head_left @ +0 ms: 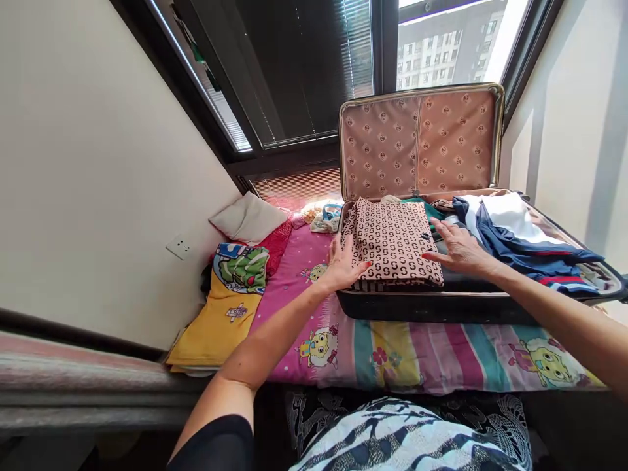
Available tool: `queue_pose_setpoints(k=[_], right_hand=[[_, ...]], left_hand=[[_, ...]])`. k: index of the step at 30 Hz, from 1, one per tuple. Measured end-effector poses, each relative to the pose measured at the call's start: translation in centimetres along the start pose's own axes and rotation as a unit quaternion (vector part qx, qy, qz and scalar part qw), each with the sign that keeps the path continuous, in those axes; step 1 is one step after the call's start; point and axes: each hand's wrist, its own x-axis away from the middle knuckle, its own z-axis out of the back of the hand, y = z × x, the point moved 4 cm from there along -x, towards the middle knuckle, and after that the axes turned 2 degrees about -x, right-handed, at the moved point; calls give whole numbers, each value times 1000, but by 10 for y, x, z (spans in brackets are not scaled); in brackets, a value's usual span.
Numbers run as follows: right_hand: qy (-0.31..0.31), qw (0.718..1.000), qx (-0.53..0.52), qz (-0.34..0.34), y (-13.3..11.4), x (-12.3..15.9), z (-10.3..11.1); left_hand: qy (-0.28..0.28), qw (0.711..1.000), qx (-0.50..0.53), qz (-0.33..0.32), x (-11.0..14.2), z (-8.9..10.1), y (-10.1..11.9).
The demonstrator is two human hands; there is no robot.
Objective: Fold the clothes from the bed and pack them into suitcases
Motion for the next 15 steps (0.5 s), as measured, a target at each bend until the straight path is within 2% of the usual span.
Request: queue_pose_setpoints(k=[3, 5, 6, 8, 11, 13, 15], right_hand=[[-14, 994, 71, 86, -21, -27, 11], [-31, 985, 95, 139, -39, -45, 1], [-50, 981, 102, 160, -46, -52, -11], [-104, 974, 111, 170, -51, -59, -46], [-175, 967, 118, 141, -36, -54, -100], [-197, 964, 118, 135, -23, -50, -118], [-215, 960, 117, 138, -17, -53, -121]], left_hand=[[-44, 992, -91, -75, -35, 7, 27], [-64, 985, -128, -98, -69, 0, 39], [-89, 980, -148, -102, -85, -9, 41], [-170, 965, -184, -78, -109, -35, 33], [-270, 940, -209, -11, -120, -77, 8], [-283, 936, -210, 0, -117, -96, -1], [-279, 940, -194, -1, -115, -103, -4]])
